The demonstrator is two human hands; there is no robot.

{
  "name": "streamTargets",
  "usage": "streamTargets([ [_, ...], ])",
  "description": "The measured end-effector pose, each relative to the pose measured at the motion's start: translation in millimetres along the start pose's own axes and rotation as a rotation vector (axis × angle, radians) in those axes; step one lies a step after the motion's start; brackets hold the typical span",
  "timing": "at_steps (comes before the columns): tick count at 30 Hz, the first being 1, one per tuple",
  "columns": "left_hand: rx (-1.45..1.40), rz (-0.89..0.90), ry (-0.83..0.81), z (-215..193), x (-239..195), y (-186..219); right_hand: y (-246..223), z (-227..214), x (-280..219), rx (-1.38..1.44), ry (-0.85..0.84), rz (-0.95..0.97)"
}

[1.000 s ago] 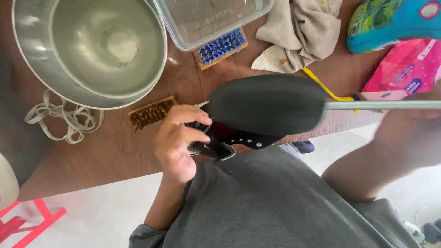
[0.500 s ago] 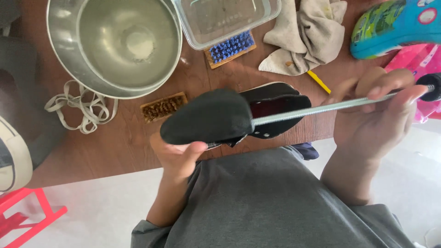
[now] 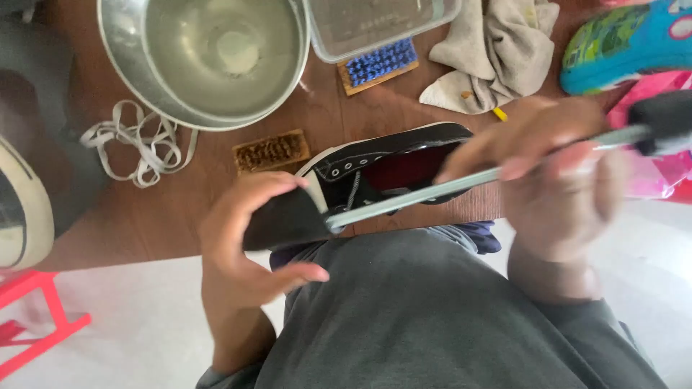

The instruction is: The person scrubs a black high-top sneaker with a wooden brush, rinses it under a faucet, and wipes it with a cloth. They repeat the scrubbing and wiping on different parts of the shoe, including the interior, using water from a metal bowl.

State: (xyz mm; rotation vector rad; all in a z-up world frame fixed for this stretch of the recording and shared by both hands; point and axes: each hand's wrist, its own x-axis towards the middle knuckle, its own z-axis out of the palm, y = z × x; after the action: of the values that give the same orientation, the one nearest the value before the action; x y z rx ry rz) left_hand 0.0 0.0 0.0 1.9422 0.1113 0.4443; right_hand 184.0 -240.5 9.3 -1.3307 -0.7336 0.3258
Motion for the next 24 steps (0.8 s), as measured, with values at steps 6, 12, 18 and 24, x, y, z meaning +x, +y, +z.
streamTargets([
  [6,0.236,-0.123,0.155,0.5,-50.0,-5.1,-21.5,80.7,18.6,0.019,-0.019,0.033],
  [12,0.137,-0.338,0.605,3.1,-91.9,-22.1,-25.4,144.1,19.1,0.056,-0.544,0.332],
  [18,0.199,-0.605,0.719,-10.6,-102.5,-43.7,2.9,193.8,17.7,-0.413,-0.923,0.19],
  [24,0.15,-0.626,0.731,-19.0,-94.0,-56.2,40.7,220.2,8.2,-0.623,-0.933,0.008],
])
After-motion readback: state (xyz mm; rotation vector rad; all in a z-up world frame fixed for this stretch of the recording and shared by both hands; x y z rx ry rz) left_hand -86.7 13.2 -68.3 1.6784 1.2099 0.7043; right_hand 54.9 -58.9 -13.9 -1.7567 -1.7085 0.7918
